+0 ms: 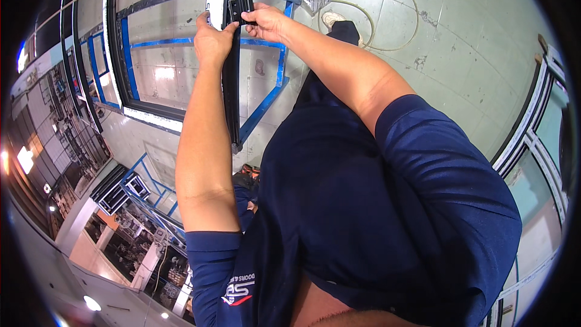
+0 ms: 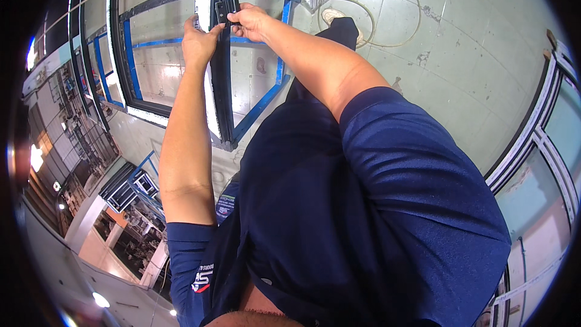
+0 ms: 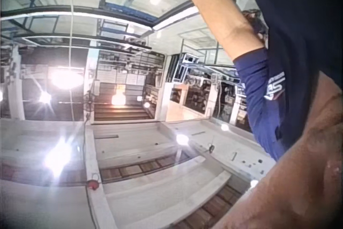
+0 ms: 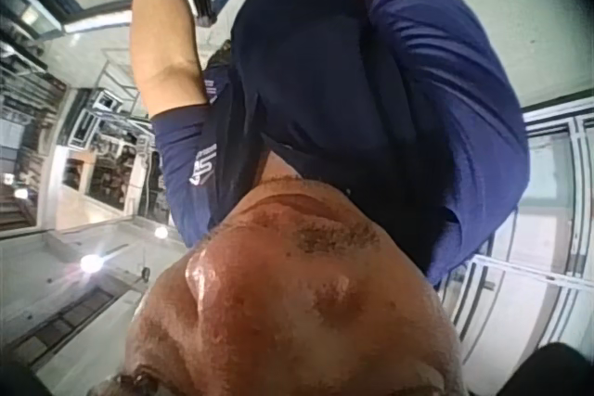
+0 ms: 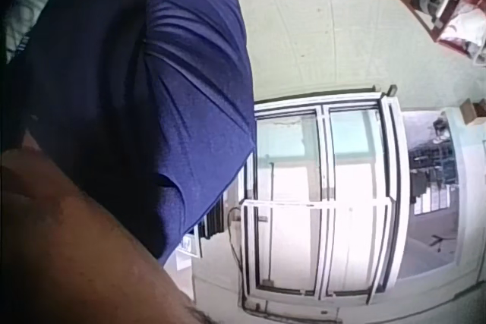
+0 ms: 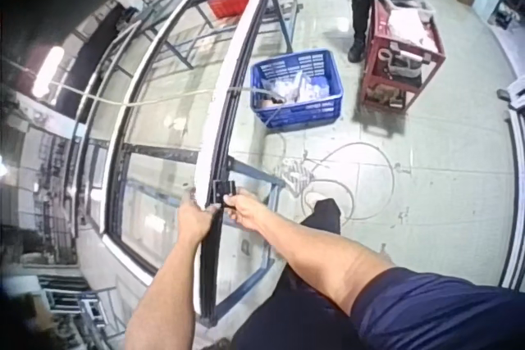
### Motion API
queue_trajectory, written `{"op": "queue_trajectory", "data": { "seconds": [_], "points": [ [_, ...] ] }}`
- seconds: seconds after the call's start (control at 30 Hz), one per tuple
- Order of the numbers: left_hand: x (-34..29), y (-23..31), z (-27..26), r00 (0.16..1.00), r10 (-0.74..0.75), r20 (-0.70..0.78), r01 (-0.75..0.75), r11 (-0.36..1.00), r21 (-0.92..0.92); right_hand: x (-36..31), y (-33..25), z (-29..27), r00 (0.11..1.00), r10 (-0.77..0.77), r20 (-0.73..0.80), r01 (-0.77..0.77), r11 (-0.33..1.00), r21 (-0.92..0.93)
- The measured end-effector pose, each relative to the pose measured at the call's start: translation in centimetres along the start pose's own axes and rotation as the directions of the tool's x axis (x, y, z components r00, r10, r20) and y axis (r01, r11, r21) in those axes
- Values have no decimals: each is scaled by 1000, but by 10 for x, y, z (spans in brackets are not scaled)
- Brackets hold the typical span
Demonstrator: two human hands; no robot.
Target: Installing a hinge onto a metal window frame using an Allen key.
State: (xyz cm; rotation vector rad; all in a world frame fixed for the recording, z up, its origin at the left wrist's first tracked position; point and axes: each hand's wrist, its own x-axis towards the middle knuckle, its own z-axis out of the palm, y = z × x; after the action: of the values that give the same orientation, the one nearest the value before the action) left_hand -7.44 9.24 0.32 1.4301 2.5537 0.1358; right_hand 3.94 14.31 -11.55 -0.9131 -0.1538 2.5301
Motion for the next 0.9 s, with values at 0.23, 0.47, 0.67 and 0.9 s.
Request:
{"op": "queue_trajectory", "data": {
  "seconds": [0.23, 0.47, 0.67, 0.9],
  "points": [
    [-3, 1, 2, 999, -28, 40, 29, 999, -41, -4, 12, 5, 999, -9, 35, 8, 999, 34],
    [-3, -4, 6, 1000, -7, 4, 7, 999, -39, -5, 15, 11, 999, -11, -44, 11, 1000, 17],
    [-6, -1, 7, 1000, -25, -14, 24, 999, -40, -11, 10, 15, 995, 14, -101, -30, 986, -165],
    [-7, -3, 9, 999, -19, -38, 17, 999, -51, -8, 13, 20, 984, -134, -118, 65, 884, -463]
  ]
}}
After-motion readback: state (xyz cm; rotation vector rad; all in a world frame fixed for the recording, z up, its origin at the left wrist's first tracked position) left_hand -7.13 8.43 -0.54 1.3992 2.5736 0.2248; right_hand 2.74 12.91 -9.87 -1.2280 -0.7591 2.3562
